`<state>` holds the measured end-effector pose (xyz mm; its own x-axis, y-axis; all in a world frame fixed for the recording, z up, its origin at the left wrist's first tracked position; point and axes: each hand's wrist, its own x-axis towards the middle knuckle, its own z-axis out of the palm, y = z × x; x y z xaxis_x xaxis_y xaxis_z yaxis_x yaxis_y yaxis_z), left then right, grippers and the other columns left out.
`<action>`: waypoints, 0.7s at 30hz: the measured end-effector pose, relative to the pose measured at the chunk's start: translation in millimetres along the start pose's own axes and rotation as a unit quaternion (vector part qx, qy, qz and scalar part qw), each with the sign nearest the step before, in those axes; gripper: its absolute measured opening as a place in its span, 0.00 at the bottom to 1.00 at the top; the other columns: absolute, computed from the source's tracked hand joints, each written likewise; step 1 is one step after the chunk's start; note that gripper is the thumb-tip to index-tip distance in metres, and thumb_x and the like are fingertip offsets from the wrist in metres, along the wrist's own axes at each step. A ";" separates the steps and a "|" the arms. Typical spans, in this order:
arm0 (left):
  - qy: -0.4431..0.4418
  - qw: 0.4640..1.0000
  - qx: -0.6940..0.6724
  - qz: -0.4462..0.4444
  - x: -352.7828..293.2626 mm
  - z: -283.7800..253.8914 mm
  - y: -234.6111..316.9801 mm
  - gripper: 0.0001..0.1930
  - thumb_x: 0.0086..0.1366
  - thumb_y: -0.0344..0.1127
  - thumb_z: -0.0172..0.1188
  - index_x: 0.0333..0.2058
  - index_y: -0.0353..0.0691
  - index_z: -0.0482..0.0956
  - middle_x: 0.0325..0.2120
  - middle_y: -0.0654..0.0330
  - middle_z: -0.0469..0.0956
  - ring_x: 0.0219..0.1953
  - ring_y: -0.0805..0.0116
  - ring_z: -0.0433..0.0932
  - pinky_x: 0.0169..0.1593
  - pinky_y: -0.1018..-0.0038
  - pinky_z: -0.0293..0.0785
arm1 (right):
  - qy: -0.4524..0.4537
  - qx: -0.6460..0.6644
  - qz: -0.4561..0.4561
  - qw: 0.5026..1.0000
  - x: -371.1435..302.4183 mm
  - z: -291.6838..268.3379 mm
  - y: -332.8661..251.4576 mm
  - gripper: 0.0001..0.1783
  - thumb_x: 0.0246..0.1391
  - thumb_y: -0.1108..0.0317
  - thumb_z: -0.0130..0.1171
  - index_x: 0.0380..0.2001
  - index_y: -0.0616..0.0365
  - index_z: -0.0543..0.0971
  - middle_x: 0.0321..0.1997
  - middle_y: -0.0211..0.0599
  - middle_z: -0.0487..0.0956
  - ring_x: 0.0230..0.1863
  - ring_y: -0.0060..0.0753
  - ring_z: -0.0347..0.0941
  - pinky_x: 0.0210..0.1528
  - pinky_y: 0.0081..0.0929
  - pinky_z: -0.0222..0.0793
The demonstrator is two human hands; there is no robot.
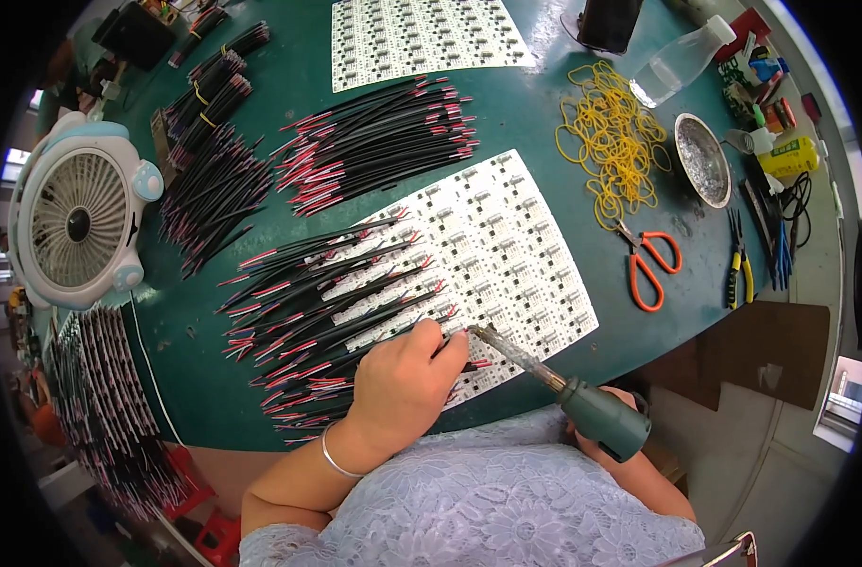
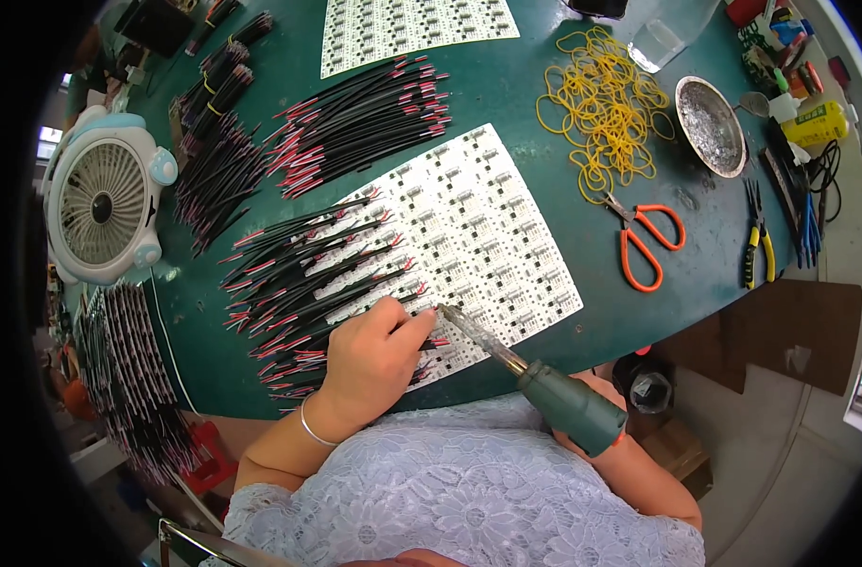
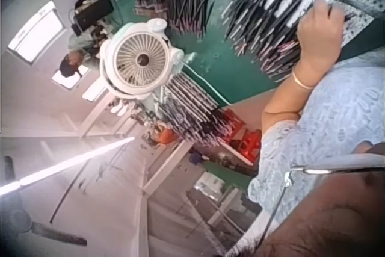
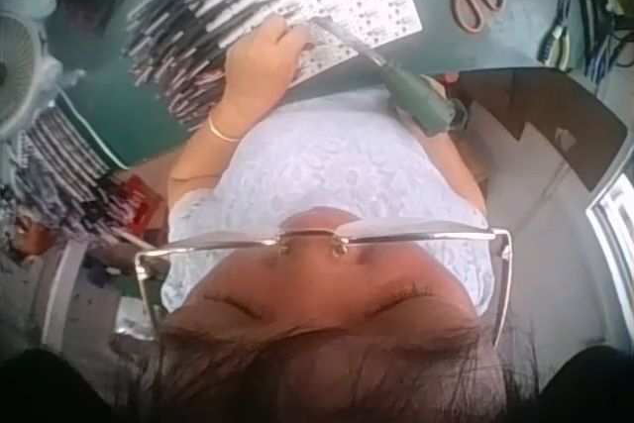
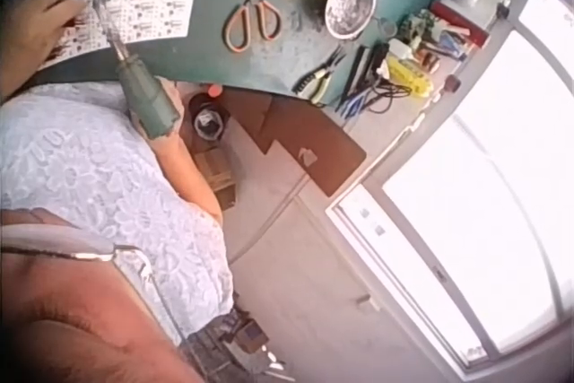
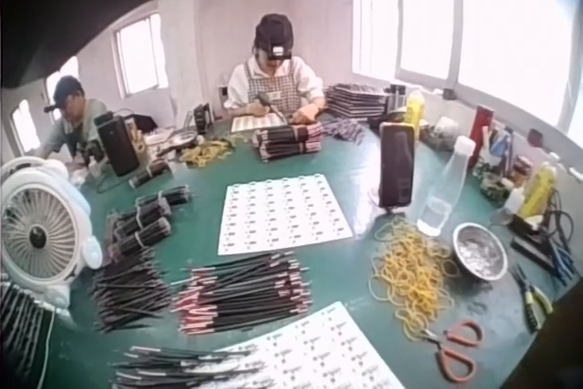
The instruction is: The person solders wires onto printed circuit board panels using a soldering iron, picking up and arranging wires on the board by hand.
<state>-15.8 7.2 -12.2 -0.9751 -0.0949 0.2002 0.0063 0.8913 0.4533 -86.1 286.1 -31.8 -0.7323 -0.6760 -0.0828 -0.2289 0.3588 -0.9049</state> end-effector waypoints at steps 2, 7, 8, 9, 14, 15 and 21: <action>-0.001 1.000 0.001 -0.001 -0.4 0.6 -0.6 0.12 0.47 0.24 0.60 0.33 0.43 0.80 0.21 0.61 0.65 0.17 0.65 0.69 0.20 0.70 0.66 | -0.010 -0.097 -0.043 0.994 1.4 -1.3 -3.0 0.15 0.52 0.58 0.60 0.27 0.60 0.76 0.20 0.31 0.76 0.20 0.25 0.74 0.25 0.23 0.69; 0.000 1.000 0.001 0.000 0.3 0.7 0.2 0.11 0.47 0.24 0.60 0.33 0.43 0.81 0.21 0.61 0.66 0.17 0.64 0.69 0.20 0.70 0.66 | -0.046 0.010 0.098 0.994 -1.6 -7.5 -6.7 0.17 0.51 0.58 0.60 0.31 0.63 0.77 0.20 0.32 0.78 0.21 0.25 0.75 0.27 0.22 0.70; 0.003 1.000 0.001 0.000 0.3 1.6 -0.2 0.12 0.47 0.24 0.61 0.32 0.43 0.81 0.21 0.61 0.65 0.17 0.64 0.69 0.20 0.70 0.66 | -0.004 -0.028 0.035 0.999 2.7 -5.4 -13.8 0.18 0.50 0.57 0.60 0.31 0.64 0.77 0.20 0.33 0.78 0.22 0.25 0.75 0.28 0.22 0.70; 0.005 1.000 0.002 0.000 0.2 2.0 -0.3 0.12 0.46 0.24 0.61 0.32 0.43 0.81 0.20 0.61 0.65 0.17 0.64 0.69 0.20 0.70 0.66 | -0.003 -0.027 0.036 0.999 2.8 -4.9 -13.6 0.18 0.50 0.57 0.60 0.31 0.64 0.77 0.20 0.33 0.78 0.22 0.25 0.75 0.28 0.22 0.70; 0.011 1.000 -0.006 0.002 -1.3 0.6 -1.4 0.13 0.45 0.23 0.61 0.32 0.43 0.81 0.21 0.62 0.67 0.18 0.65 0.70 0.21 0.71 0.67 | 0.004 -0.003 0.007 1.000 -3.2 -3.7 -8.7 0.20 0.51 0.55 0.58 0.34 0.65 0.77 0.20 0.34 0.78 0.22 0.26 0.75 0.28 0.22 0.71; 0.015 1.000 -0.015 0.002 -2.0 0.8 -2.0 0.13 0.44 0.22 0.61 0.32 0.43 0.81 0.21 0.63 0.67 0.19 0.65 0.70 0.21 0.71 0.67 | 0.005 -0.003 0.008 1.000 -3.8 -4.2 -7.8 0.20 0.51 0.55 0.58 0.34 0.65 0.77 0.20 0.34 0.78 0.22 0.26 0.75 0.28 0.22 0.71; 0.014 0.999 -0.014 0.026 -2.5 1.6 -4.2 0.08 0.52 0.29 0.60 0.33 0.42 0.78 0.22 0.62 0.64 0.20 0.66 0.71 0.21 0.70 0.67 | 0.007 -0.043 -0.015 0.999 -4.6 -0.1 -3.2 0.16 0.54 0.57 0.55 0.31 0.62 0.77 0.21 0.33 0.78 0.21 0.27 0.74 0.27 0.25 0.71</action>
<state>-13.8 4.4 -16.0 -0.9667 -0.0614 0.2486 0.0636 0.8829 0.4652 -82.1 288.1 -28.5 -0.7328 -0.6786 -0.0502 -0.3040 0.3925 -0.8681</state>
